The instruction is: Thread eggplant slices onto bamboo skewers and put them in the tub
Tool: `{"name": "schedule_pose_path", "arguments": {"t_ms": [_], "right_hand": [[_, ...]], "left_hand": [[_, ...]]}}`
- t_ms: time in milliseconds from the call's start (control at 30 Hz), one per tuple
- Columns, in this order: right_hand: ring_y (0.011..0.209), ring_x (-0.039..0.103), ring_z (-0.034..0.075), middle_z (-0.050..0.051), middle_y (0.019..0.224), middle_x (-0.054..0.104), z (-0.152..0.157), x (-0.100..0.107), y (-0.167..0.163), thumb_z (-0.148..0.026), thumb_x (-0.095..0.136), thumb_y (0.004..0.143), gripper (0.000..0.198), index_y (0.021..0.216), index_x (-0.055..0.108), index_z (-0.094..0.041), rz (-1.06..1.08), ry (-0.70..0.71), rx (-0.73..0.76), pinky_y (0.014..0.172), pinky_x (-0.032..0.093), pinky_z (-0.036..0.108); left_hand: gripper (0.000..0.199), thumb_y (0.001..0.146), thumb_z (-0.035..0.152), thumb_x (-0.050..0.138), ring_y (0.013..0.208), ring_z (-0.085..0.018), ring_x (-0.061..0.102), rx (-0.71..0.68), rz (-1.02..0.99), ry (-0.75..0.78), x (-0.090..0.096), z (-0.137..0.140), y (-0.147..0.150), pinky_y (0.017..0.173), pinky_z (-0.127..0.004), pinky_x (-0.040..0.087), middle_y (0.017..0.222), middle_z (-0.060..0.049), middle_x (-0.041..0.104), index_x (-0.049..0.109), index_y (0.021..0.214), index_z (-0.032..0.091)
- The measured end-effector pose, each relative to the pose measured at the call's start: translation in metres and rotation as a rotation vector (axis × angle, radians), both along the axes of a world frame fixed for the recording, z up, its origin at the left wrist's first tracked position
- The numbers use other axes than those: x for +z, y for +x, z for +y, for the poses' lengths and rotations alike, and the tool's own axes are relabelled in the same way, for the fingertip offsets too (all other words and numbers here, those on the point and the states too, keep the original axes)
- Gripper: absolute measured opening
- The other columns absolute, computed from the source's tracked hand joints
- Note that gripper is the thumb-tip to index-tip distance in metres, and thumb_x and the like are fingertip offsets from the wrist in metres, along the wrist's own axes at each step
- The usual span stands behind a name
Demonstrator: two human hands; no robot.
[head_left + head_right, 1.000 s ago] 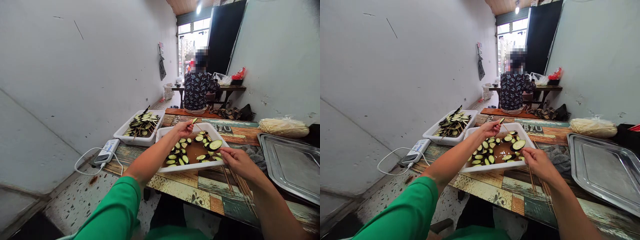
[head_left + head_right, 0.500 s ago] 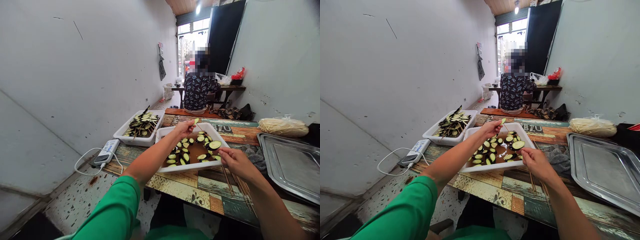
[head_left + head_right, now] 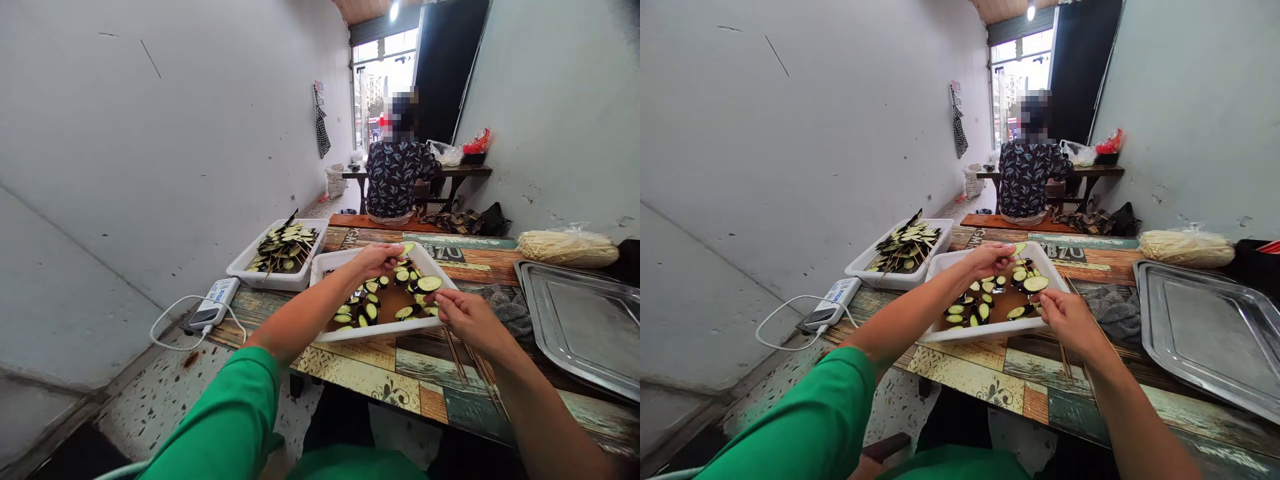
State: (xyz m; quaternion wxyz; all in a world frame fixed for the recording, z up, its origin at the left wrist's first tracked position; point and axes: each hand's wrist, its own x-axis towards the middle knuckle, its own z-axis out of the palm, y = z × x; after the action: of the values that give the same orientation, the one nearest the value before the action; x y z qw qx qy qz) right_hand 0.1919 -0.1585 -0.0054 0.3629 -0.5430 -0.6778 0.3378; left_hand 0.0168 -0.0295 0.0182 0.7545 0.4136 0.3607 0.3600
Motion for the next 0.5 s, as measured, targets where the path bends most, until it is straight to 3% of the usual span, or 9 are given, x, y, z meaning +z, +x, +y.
{"name": "schedule_pose_path", "arguments": {"t_ms": [133, 267, 367, 433, 500], "right_hand": [[0.044, 0.033, 0.009, -0.005, 0.049, 0.039, 0.004, -0.005, 0.002, -0.042, 0.040, 0.084, 0.034, 0.079, 0.060, -0.015, -0.009, 0.047, -0.041, 0.043, 0.023, 0.024], [0.044, 0.034, 0.010, -0.004, 0.050, 0.040, 0.007, -0.004, 0.008, -0.040, 0.043, 0.083, 0.031, 0.082, 0.063, -0.015, 0.004, 0.081, -0.090, 0.043, 0.025, 0.024], [0.041, 0.030, 0.009, -0.005, 0.049, 0.038, 0.009, 0.001, 0.014, -0.041, 0.044, 0.081, 0.033, 0.086, 0.063, -0.014, 0.096, 0.092, -0.192, 0.040, 0.022, 0.024], [0.039, 0.028, 0.008, -0.006, 0.048, 0.037, 0.010, 0.004, 0.016, -0.041, 0.046, 0.080, 0.034, 0.088, 0.063, -0.013, 0.159, 0.084, -0.256, 0.039, 0.020, 0.024], [0.038, 0.028, 0.008, -0.006, 0.047, 0.038, 0.011, 0.006, 0.017, -0.042, 0.047, 0.078, 0.034, 0.088, 0.063, -0.013, 0.190, 0.070, -0.277, 0.038, 0.020, 0.024]], "left_hand": [[0.020, 0.070, 0.015, 0.072, 0.042, -0.002, 0.036, -0.164, 0.072, 0.044, 0.002, -0.021, 0.012, 0.038, -0.014, 0.019, 0.054, 0.001, 0.050, 0.054, 0.062, 0.010], [0.024, 0.071, 0.027, 0.071, 0.046, -0.004, 0.039, -0.103, 0.141, 0.206, -0.001, -0.027, 0.017, 0.043, -0.018, 0.025, 0.054, 0.001, 0.051, 0.056, 0.061, 0.012], [0.024, 0.077, 0.030, 0.065, 0.054, -0.009, 0.046, -0.030, 0.383, 0.421, -0.011, -0.019, 0.017, 0.051, -0.020, 0.032, 0.057, -0.001, 0.055, 0.061, 0.060, 0.013], [0.015, 0.075, 0.025, 0.066, 0.065, -0.013, 0.051, 0.016, 0.580, 0.607, -0.022, -0.016, 0.018, 0.057, -0.021, 0.035, 0.058, -0.002, 0.055, 0.064, 0.062, 0.016], [0.007, 0.071, 0.020, 0.069, 0.078, -0.017, 0.055, 0.020, 0.650, 0.707, -0.034, -0.016, 0.021, 0.065, -0.021, 0.038, 0.063, -0.003, 0.056, 0.065, 0.065, 0.020]]}}
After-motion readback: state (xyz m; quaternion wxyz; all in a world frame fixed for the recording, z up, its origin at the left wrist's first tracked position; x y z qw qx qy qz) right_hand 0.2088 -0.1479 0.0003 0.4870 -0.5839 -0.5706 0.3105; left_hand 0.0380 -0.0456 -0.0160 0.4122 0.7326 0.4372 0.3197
